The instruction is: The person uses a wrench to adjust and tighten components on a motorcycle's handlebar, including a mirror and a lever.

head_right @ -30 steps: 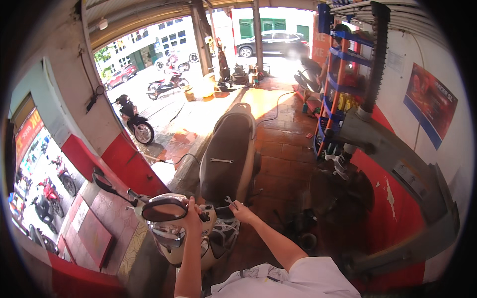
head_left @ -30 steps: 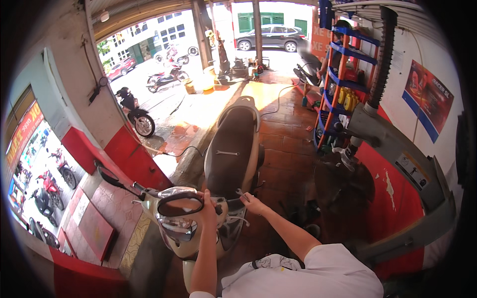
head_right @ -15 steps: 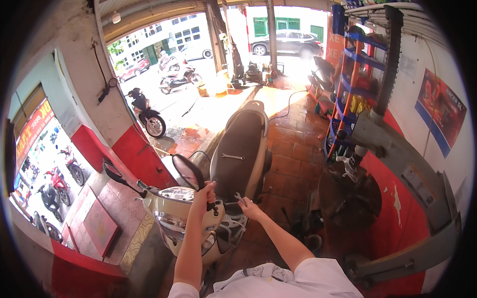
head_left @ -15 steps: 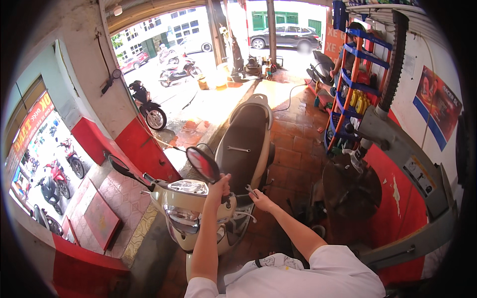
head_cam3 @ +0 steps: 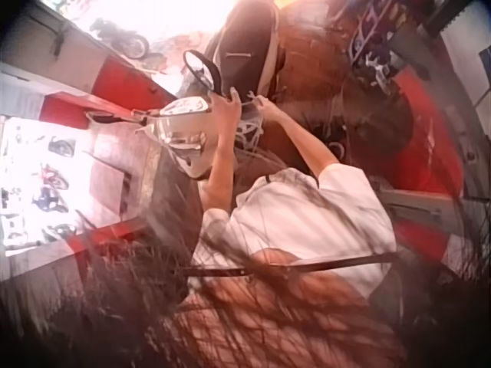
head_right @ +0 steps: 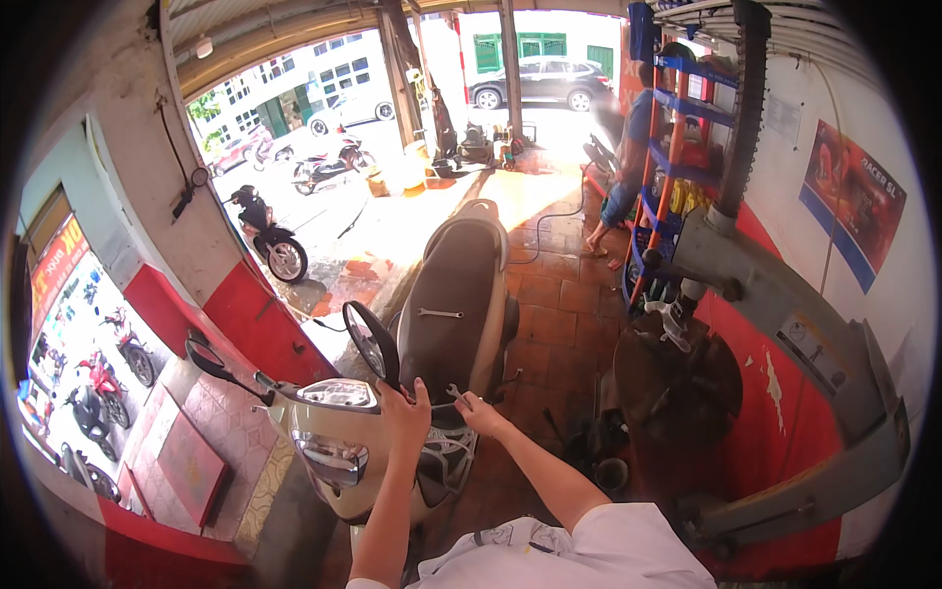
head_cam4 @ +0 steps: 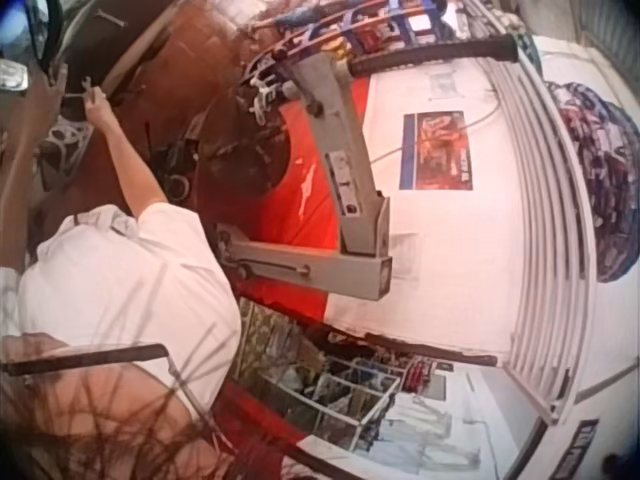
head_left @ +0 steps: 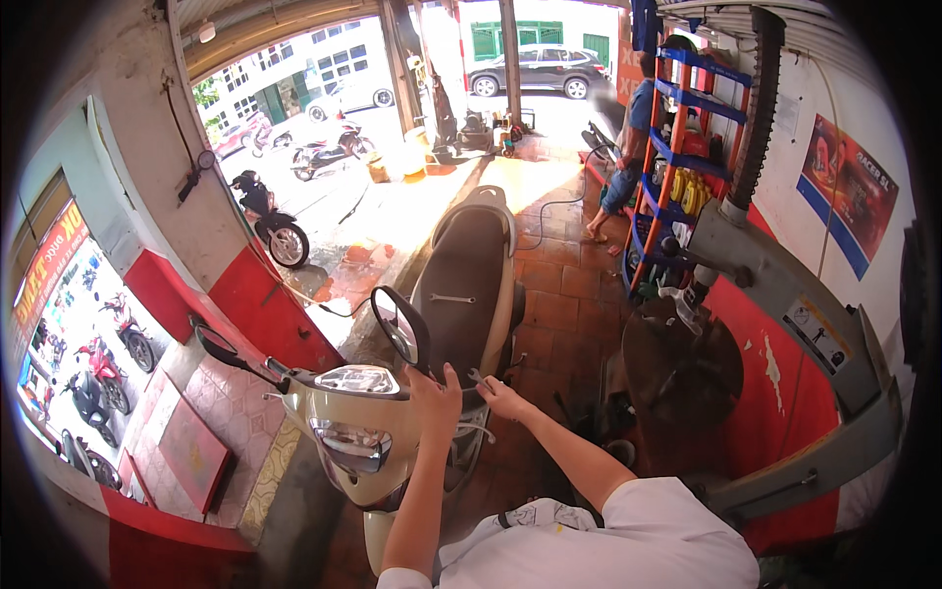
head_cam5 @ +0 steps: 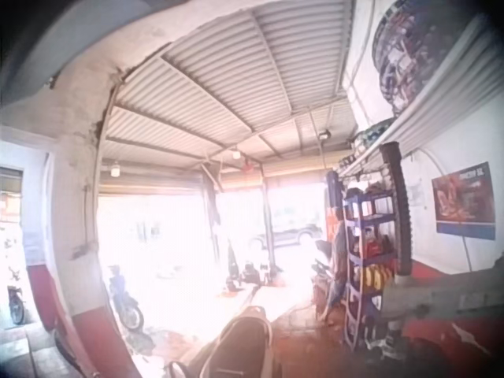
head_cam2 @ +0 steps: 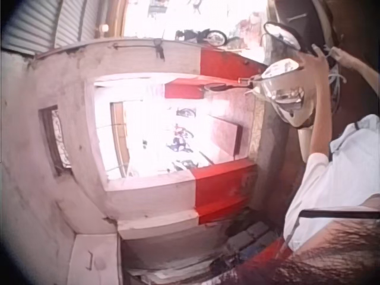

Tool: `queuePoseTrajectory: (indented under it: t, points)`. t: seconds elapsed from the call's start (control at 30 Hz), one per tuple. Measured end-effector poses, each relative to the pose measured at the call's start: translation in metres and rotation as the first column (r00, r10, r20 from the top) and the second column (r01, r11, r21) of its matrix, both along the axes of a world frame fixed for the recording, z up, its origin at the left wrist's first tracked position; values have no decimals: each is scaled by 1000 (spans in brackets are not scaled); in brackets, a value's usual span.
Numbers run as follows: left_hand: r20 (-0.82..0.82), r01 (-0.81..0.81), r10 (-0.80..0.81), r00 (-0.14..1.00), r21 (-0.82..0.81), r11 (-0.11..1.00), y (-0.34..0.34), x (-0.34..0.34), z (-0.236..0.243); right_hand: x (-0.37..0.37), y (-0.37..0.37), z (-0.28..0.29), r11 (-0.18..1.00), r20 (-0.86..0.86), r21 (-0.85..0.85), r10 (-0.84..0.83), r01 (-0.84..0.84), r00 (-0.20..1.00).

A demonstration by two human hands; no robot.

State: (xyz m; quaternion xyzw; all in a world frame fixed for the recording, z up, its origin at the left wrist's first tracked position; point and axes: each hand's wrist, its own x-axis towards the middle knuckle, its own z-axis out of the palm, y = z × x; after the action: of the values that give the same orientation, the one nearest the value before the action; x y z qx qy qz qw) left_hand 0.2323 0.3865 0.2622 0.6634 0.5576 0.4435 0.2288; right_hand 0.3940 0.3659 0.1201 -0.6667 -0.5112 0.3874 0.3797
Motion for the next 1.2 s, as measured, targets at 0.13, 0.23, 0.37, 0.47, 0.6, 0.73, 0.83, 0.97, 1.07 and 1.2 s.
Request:
queuePoseTrajectory:
  t: [0.13,0.23,0.37,0.47,0.6,0.73,0.83,0.97,1.07,1.2]
  points:
    - [-158,72,-53,986,114,991,19,6,-8,6,2,-9,1000,4,-19,0,0,1000]
    - [-127,138,-131,983,50,989,21,8,2,7,4,-11,999,-2,-40,-2,2,1000]
    - [-135,276,-265,955,71,959,17,8,2,7,4,-8,999,-9,-41,5,-5,1000]
    - [-205,407,-380,902,107,907,21,7,-8,7,2,-7,998,-13,-54,16,-17,1000]
    - [-160,495,-478,864,89,864,28,4,7,5,3,-3,996,-14,-91,21,-22,1000]
    - [-153,545,-551,820,-83,835,34,5,17,3,10,-18,999,-28,-7,40,-40,999]
    - [-294,635,-621,726,-61,770,19,18,20,20,20,-60,996,-60,90,20,-15,998]
    - [-360,739,-713,601,-90,668,18,9,17,20,30,-81,987,-95,95,140,-131,986]
    - [-351,734,-698,624,-44,678,13,-2,27,18,33,-87,988,-88,86,139,-131,986]
    - [-300,671,-646,702,-24,741,5,-1,28,24,37,-100,994,-102,80,75,-67,992]
